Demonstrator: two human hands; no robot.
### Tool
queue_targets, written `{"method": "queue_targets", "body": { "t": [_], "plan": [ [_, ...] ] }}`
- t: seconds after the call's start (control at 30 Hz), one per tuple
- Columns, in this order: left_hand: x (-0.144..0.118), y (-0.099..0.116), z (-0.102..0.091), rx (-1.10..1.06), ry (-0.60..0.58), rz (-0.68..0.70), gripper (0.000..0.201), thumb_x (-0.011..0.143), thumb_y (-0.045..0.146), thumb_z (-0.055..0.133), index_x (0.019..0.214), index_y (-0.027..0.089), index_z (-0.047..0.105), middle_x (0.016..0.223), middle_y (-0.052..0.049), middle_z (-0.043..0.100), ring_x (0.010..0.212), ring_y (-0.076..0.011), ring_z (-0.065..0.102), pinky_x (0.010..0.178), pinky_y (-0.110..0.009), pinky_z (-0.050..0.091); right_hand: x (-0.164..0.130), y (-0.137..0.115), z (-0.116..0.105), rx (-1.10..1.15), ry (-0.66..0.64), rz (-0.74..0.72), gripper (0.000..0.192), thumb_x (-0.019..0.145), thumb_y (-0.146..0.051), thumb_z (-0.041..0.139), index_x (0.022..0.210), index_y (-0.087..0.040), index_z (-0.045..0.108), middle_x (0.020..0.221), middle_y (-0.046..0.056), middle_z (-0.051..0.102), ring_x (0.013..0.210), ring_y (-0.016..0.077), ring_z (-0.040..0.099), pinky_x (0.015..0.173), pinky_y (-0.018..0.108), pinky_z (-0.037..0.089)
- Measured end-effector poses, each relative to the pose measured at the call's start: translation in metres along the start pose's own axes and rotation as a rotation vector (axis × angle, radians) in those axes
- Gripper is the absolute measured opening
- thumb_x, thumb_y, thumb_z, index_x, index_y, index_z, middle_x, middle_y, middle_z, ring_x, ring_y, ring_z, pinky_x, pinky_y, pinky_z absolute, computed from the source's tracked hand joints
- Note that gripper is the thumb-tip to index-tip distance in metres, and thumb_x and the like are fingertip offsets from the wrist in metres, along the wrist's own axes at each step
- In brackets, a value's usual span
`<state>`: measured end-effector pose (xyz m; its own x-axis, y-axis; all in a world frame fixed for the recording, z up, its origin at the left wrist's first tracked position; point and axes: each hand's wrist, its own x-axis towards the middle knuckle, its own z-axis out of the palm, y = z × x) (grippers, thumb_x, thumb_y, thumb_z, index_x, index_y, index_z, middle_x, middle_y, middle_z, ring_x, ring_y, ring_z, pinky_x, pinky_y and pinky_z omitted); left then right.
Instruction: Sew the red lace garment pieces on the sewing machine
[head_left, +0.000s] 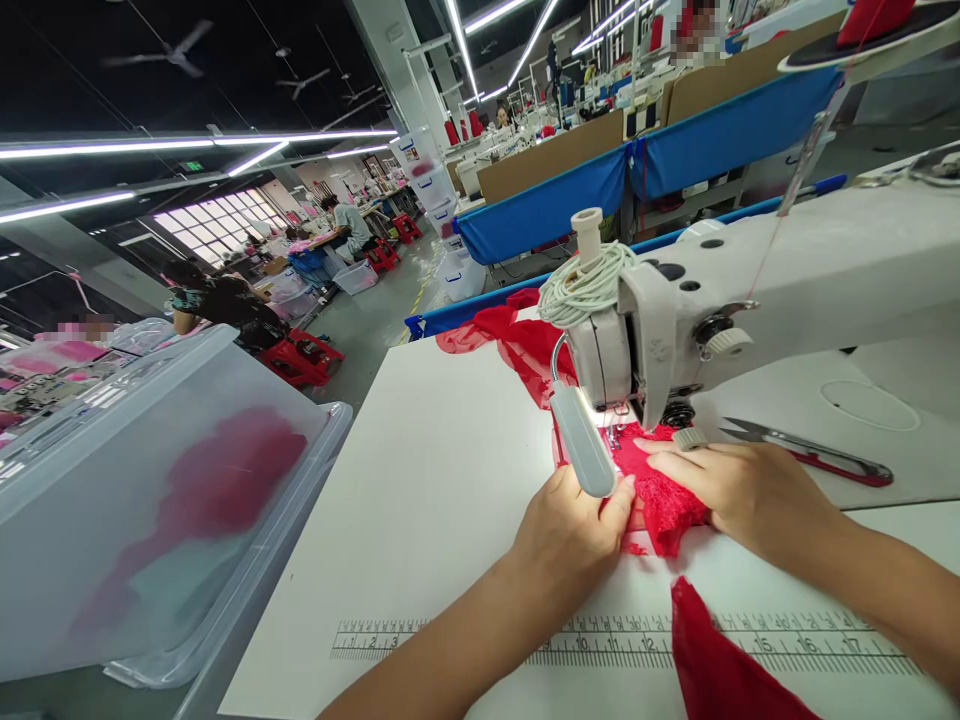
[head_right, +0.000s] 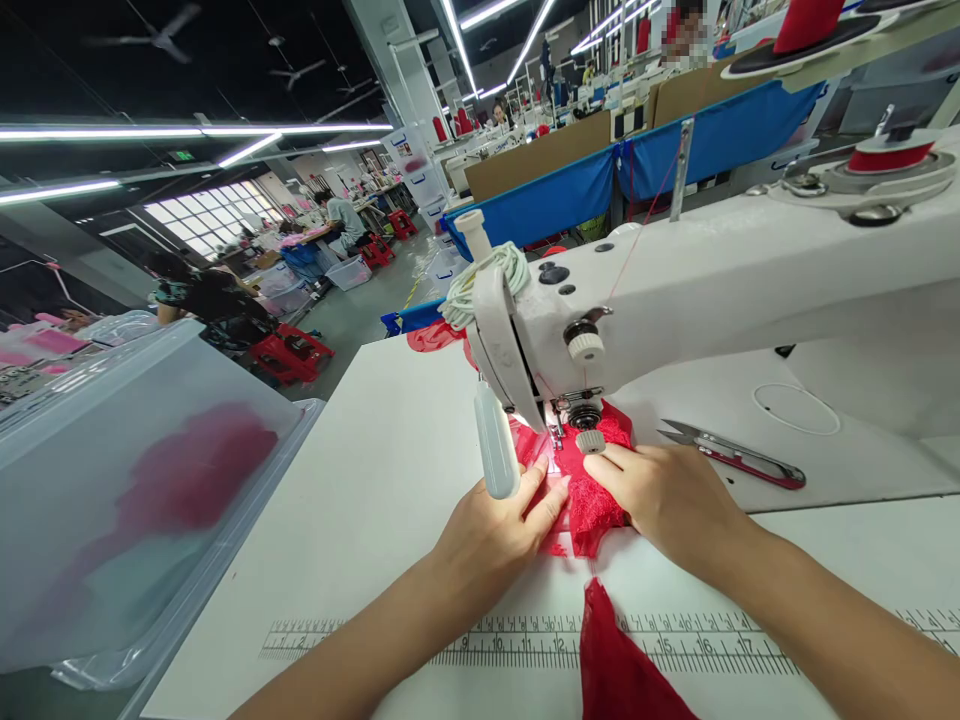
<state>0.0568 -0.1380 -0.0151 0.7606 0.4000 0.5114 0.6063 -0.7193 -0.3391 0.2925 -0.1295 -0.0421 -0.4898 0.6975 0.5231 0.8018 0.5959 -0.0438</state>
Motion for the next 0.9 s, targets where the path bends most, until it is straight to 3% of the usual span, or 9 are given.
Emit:
{"method": "queue_targets", "body": {
  "t": [0.2, 0.33, 0.57, 0.7, 0.9],
  "plan": [
    [-0.001, 0.000, -0.002, 0.022, -0.051, 0.010, 0.022, 0.092, 0.007, 0.056, 0.107, 0.013, 0.070, 0.096, -0.014, 0.072, 0.066, -0.0176, 0.062, 0.050, -0.028, 0.042, 0.000, -0.004, 0.003, -0.039, 0.015, 0.015, 0.046, 0.065, 0.003, 0.042, 0.094, -0.022, 0.068, 0.058, -0.001, 0.057, 0.049, 0.0168, 0.047, 0.051, 0.033, 0.021],
    [-0.002, 0.000, -0.002, 0.020, -0.071, 0.013, 0.021, 0.092, 0.007, 0.056, 0.107, 0.013, 0.069, 0.084, -0.010, 0.070, 0.066, -0.0173, 0.061, 0.051, -0.028, 0.043, 0.004, -0.005, -0.002, -0.056, 0.023, 0.007, 0.048, 0.064, 0.003, 0.042, 0.096, -0.022, 0.069, 0.057, -0.001, 0.056, 0.048, 0.0169, 0.046, 0.050, 0.033, 0.021],
    [0.004, -0.003, -0.005, 0.011, 0.007, -0.015, 0.022, 0.091, 0.004, 0.054, 0.102, 0.013, 0.071, 0.064, -0.004, 0.063, 0.058, -0.0175, 0.053, 0.049, -0.028, 0.039, 0.013, -0.003, -0.014, -0.051, 0.009, -0.080, 0.051, 0.061, 0.003, 0.043, 0.097, -0.020, 0.070, 0.055, -0.002, 0.058, 0.044, 0.0162, 0.049, 0.044, 0.030, 0.020],
    [0.005, -0.005, -0.006, 0.000, 0.036, -0.025, 0.023, 0.091, 0.003, 0.053, 0.102, 0.014, 0.071, 0.066, -0.005, 0.064, 0.060, -0.0182, 0.055, 0.050, -0.029, 0.040, 0.015, -0.006, -0.014, -0.082, 0.045, -0.055, 0.054, 0.058, 0.002, 0.042, 0.098, -0.018, 0.072, 0.049, -0.002, 0.052, 0.042, 0.0172, 0.049, 0.044, 0.031, 0.021],
    [0.007, -0.009, -0.006, 0.002, -0.100, 0.004, 0.023, 0.093, 0.003, 0.050, 0.097, 0.015, 0.070, 0.091, -0.011, 0.073, 0.072, -0.0188, 0.065, 0.055, -0.029, 0.045, 0.012, -0.005, -0.011, -0.063, -0.016, -0.039, 0.062, 0.061, 0.001, 0.045, 0.113, -0.019, 0.071, 0.070, 0.002, 0.070, 0.048, 0.0171, 0.052, 0.044, 0.031, 0.026]
  ]
}}
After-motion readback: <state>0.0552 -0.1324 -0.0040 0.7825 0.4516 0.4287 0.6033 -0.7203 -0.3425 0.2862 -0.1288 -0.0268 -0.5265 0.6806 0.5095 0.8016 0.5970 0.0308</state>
